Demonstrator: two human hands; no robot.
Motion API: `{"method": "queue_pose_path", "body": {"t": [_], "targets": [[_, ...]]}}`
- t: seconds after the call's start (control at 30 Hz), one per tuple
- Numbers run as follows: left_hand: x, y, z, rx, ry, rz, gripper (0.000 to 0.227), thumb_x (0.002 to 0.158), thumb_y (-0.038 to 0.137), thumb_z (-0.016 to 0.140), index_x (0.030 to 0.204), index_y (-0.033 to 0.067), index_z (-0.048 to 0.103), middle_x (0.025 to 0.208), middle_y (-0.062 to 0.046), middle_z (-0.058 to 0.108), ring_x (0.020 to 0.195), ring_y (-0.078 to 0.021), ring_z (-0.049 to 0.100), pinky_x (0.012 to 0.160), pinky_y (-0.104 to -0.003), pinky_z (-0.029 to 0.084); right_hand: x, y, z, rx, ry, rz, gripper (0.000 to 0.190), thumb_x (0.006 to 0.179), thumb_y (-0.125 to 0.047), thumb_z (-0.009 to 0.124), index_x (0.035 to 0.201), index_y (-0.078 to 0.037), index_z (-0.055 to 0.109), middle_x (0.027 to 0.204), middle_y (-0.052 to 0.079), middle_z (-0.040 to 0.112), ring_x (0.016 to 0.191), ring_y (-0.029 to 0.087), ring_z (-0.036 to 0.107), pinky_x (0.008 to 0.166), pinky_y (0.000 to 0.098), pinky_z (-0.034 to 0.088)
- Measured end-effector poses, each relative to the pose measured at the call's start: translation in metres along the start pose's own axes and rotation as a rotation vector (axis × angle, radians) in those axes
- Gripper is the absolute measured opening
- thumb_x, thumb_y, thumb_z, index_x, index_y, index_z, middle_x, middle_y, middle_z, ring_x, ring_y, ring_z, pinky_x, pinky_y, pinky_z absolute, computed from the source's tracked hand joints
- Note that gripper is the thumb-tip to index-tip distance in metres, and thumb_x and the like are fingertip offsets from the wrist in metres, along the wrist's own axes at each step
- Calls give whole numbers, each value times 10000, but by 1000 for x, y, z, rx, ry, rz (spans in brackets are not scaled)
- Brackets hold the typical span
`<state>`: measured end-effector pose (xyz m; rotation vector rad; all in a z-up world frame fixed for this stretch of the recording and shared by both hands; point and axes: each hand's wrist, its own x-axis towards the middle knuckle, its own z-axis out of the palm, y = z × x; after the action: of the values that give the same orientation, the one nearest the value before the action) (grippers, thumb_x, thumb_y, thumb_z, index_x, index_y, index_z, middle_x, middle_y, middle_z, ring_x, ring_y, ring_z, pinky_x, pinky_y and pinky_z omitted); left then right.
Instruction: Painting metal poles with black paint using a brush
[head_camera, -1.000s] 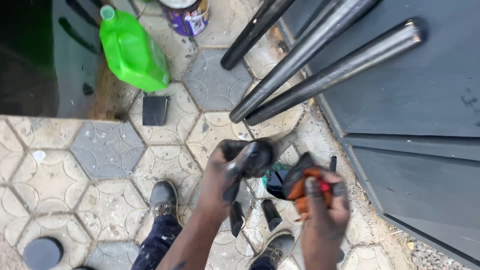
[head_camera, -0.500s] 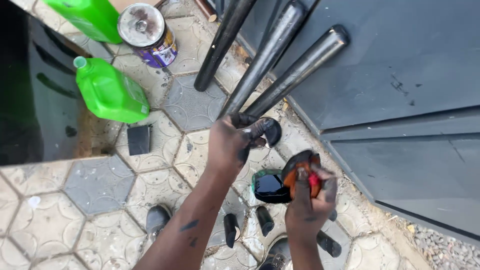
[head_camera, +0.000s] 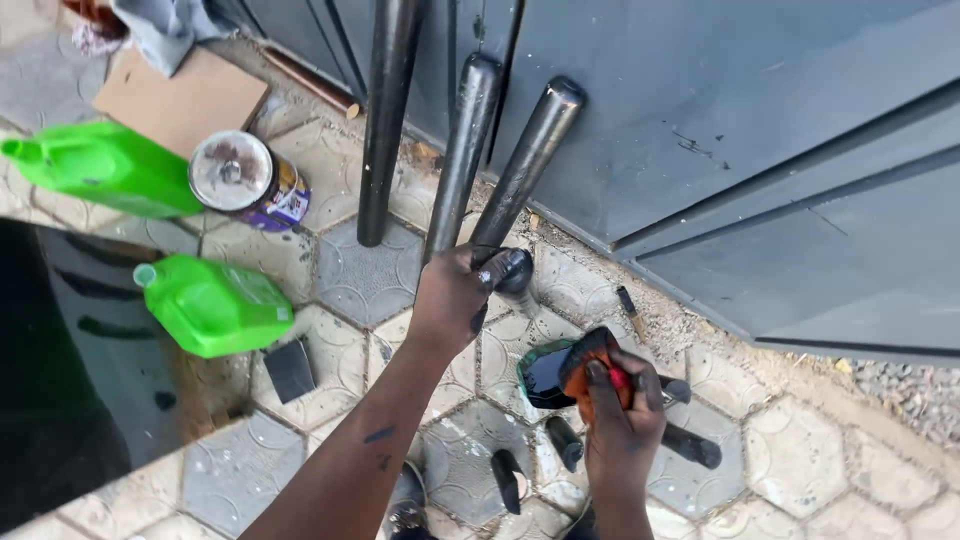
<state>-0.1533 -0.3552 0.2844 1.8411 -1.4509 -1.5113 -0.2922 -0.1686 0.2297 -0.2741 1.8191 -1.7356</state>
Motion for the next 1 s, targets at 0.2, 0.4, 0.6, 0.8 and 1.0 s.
{"method": "queue_pose_path", "body": {"t": [0.2,0.4,0.6,0.8,1.0], "targets": [[-22,43,-20,172,3,192,204,861,347,801,773,163,797,907,-9,787,800,-166,716,748,-350,571,-13,-33,44,231,1,-8,237,880,11,739,1100,0,652,959,139,706,811,186,673,709,321,619],[-10,64,-17,269,-168,178,271,950,224,709,1147,40,677,1127,-145,762,920,-254,760,811,-384,646,-4,-36,11,80,58,-63,222,908,9,716,1125,-4,672,986,121,711,838,183,679,698,278,594],[15,69,22,490,-513,585,318,946,30,628,1259,25,687,1223,-197,719,778,-203,749,660,-303,646,17,-36,-37,166,62,-60,161,922,52,681,1058,-21,637,866,146,702,666,195,667,620,266,582],[34,81,66,591,-583,540,207,990,-30,531,1187,24,563,1058,-153,622,726,-170,589,580,-312,542,36,-41,-69,26,141,-59,183,912,-40,732,1081,-76,673,1021,36,677,916,110,634,796,240,573],[34,99,96,663,-707,573,499,893,-92,521,1365,52,594,1225,-175,632,778,-199,616,503,-317,482,48,-52,-99,67,121,-45,214,911,-22,730,1115,-56,679,1037,60,680,921,145,655,778,260,591]]}}
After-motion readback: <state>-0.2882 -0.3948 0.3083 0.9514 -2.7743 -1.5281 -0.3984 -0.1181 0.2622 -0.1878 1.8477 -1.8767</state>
